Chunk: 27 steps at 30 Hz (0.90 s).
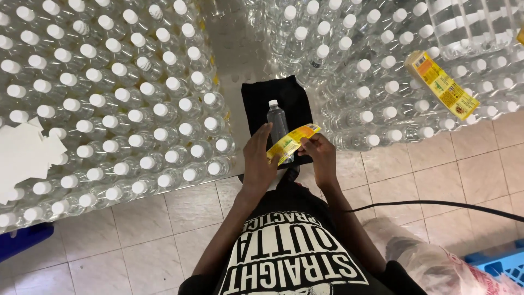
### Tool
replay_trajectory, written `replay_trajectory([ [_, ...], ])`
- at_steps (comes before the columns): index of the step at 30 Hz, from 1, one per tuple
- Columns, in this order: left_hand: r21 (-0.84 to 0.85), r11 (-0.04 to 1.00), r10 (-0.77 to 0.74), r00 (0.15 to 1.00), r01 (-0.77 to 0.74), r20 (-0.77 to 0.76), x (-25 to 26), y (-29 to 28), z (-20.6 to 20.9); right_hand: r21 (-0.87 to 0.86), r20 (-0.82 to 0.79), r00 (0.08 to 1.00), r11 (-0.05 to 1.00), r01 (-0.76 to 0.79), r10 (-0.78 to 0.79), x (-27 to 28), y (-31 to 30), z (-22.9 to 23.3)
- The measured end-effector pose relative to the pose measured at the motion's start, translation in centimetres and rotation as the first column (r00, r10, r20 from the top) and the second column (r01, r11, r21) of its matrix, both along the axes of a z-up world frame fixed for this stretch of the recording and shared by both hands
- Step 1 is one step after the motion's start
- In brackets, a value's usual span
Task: Manually applying adhesive labels to plastic water bottles at a production workstation.
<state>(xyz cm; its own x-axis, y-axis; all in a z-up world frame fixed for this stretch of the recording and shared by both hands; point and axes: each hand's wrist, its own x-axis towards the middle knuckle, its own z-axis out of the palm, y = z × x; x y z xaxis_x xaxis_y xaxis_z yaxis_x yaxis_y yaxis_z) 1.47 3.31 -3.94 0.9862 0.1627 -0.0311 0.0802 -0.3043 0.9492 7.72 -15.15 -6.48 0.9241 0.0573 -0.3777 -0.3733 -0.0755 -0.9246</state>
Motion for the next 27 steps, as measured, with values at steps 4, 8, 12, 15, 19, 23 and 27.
replay_trajectory([
  [4,-0.306,0.952,-0.021,0.988,-0.028,-0.154,-3.5,-2.3,0.8,0.234,-0.154,0.975,0.953,0.193,-0.160,-0.8,-1.0,-2.9],
  [8,-0.637,0.769,-0.166,0.943,-0.059,-0.288,-4.5,-5.4,-6.7,0.213,-0.237,0.961,0.958,0.192,-0.140,-1.3,-0.2,-2.4],
  [12,-0.674,0.546,0.125,0.843,-0.498,-0.523,-1.9,-5.1,-5.2,0.225,-0.270,0.950,0.949,0.219,-0.155,-2.5,0.5,-2.5],
  [15,-0.581,0.577,0.246,0.801,-0.574,-0.546,-1.0,-5.2,-5.3,0.219,-0.275,0.949,0.951,0.219,-0.155,-2.7,0.6,-2.9],
  [19,-0.399,0.710,0.334,0.776,-0.581,-0.536,-0.9,-5.5,-6.2,0.188,-0.285,0.949,0.963,0.194,-0.136,-2.5,-0.5,-5.3],
  [23,-0.371,0.674,0.365,0.725,-0.639,-0.584,-0.4,-5.8,-6.3,0.129,-0.243,0.964,0.981,0.146,-0.112,-1.7,-0.4,-4.8],
  [27,-0.329,0.660,0.432,0.699,-0.676,-0.569,-0.2,-5.8,-6.3,-0.015,-0.190,0.978,0.996,0.085,-0.087,-1.4,-0.3,-4.8],
])
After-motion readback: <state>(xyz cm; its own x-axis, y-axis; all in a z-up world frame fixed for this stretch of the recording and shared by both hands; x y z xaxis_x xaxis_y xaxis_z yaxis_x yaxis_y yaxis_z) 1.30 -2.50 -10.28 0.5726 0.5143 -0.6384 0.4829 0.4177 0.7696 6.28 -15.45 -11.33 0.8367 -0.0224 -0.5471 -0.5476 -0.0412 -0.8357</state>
